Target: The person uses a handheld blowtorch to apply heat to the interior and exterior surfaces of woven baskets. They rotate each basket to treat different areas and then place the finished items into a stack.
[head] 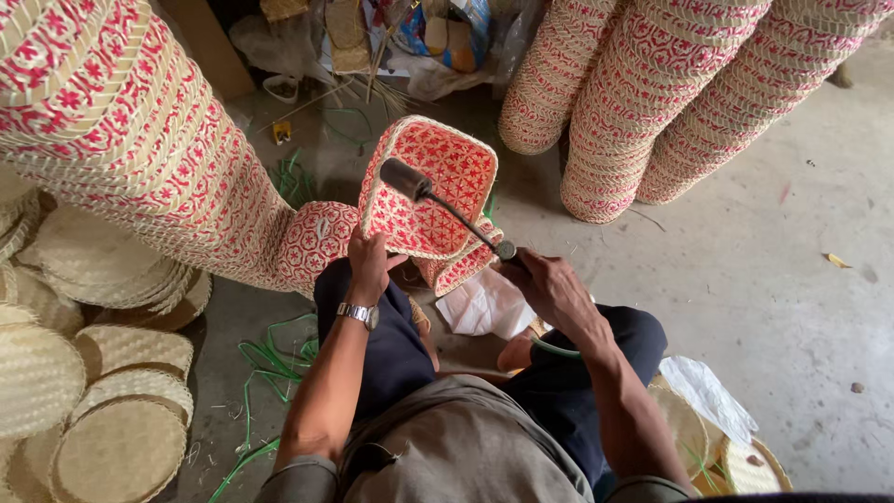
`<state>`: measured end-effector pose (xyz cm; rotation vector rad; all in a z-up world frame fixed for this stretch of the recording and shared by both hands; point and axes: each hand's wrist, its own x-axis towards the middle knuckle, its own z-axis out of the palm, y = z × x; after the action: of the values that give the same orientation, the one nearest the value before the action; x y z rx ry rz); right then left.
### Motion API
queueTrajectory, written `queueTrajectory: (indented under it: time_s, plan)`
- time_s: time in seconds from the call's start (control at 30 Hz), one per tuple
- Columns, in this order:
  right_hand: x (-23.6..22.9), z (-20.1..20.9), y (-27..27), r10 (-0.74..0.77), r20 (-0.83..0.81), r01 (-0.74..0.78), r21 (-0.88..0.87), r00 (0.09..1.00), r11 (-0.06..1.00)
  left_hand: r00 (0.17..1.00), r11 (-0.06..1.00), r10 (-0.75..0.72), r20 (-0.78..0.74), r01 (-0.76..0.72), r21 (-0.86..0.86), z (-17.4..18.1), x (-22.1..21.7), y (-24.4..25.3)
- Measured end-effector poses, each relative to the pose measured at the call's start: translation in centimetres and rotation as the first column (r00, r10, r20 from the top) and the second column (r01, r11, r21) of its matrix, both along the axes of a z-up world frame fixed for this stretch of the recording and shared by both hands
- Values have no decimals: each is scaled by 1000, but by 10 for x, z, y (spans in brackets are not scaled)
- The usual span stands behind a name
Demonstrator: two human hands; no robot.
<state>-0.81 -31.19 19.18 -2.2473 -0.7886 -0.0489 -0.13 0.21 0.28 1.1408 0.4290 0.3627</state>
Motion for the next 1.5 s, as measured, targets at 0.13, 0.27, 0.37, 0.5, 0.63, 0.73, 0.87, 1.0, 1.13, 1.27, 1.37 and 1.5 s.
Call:
queueTrajectory:
  time_s: [0.13, 0.27, 0.37, 0.5, 0.63, 0.73, 0.87, 1.0, 1.13, 1.27, 1.37, 1.5]
  plan:
    - [-15, -1, 7, -49, 12, 47, 113, 999, 992, 999, 998, 25, 41, -27, 60, 8, -7, 5]
    - [-18, 5, 1, 24, 88, -32, 91, 996, 995, 991, 986, 71, 110, -86, 139, 20, -12, 15]
    - [-14, 10, -7, -51, 65, 45, 80, 997, 996, 984, 947, 97, 153, -138, 289, 26, -10, 24]
    - [-12, 9, -19, -48, -3, 48, 34, 999, 998, 988, 958, 99, 115, -126, 256, 32, -11, 33]
    - [-10, 7, -27, -177, -21, 178, 58, 984, 982, 994, 971, 64, 85, -81, 224, 49, -9, 35]
    - [-8, 6, -32, -139, -45, 142, 75, 989, 987, 994, 976, 50, 94, -68, 205, 57, -10, 33]
    - [-7, -2, -34, -151, -77, 155, 59, 986, 986, 987, 987, 19, 159, -43, 155, 62, -12, 29]
    - [-2, -10, -40, -179, -42, 182, 110, 983, 977, 994, 986, 96, -42, -90, 143, 70, -10, 33]
    - [-2, -27, -46, -258, -96, 263, 48, 961, 963, 990, 990, 123, -63, -118, 74, 72, -17, 36]
    - [-1, -36, -50, -271, -119, 278, 49, 955, 959, 995, 996, 89, 40, -89, -18, 70, -19, 39]
    - [1, -37, -52, -272, -125, 279, 44, 954, 959, 994, 989, 83, 70, -73, -130, 62, -17, 43]
    - [4, -32, -53, -246, -98, 246, -18, 964, 969, 992, 981, 82, 91, -64, -181, 48, -13, 48]
